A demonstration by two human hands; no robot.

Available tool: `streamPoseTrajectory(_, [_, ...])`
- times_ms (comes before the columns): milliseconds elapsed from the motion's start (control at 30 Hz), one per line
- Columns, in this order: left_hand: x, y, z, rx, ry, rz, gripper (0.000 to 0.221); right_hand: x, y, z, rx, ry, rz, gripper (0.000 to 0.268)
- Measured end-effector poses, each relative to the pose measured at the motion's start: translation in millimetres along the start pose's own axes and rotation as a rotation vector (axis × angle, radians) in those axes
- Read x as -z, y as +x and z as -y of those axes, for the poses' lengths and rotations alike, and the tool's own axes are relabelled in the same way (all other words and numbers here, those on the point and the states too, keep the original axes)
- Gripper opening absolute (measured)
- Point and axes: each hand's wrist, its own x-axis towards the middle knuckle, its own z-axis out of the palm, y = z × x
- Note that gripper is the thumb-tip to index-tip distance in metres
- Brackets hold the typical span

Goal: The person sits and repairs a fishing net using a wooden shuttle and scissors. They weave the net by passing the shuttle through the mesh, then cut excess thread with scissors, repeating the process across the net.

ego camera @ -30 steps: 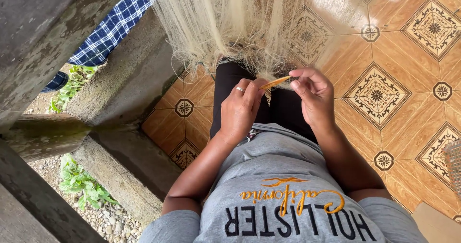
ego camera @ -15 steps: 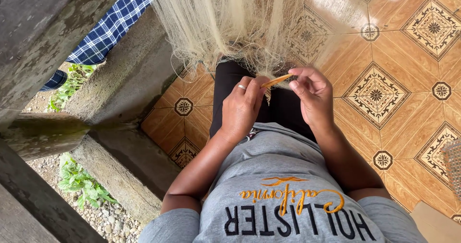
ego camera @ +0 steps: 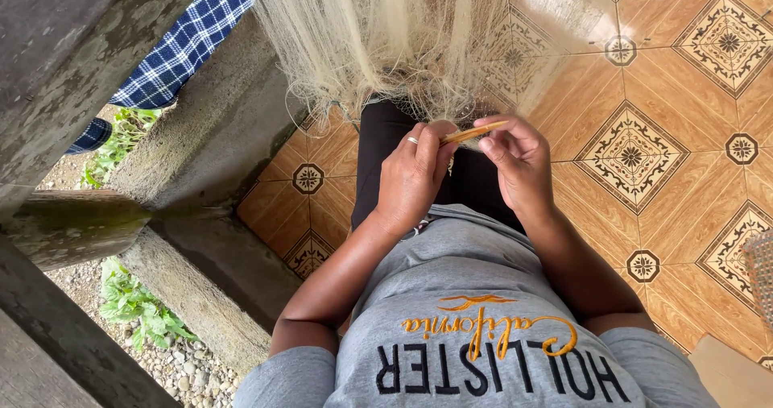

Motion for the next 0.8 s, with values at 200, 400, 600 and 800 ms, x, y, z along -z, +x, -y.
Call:
streamPoseTrajectory(200, [6.2, 2.6, -8.7, -0.048, -0.011, -0.030, 0.031, 4.4, 1.7, 2.9, 0.060, -0.033, -0.074, 0.012])
streamPoseTrajectory(400, [50.3, -35.1, -45.3, -0.494, -0.769, -0.090, 0.089, 4.5, 0.2, 16.1, -0.002, 0.057, 0.054, 0.013])
streamPoseTrajectory(600, [18.0, -192.2, -60.1, -0.994, -0.810, 0.137, 0.027, 0.2, 1.8, 0.6, 0.063, -0.020, -0.038, 0.016])
streamPoseTrajectory(800, [53.7, 29.0, -75.5, -0.398, -0.625, 0.404, 0.048, 8.6, 1.7, 7.5, 0.052, -0.160, -0.023, 0.011])
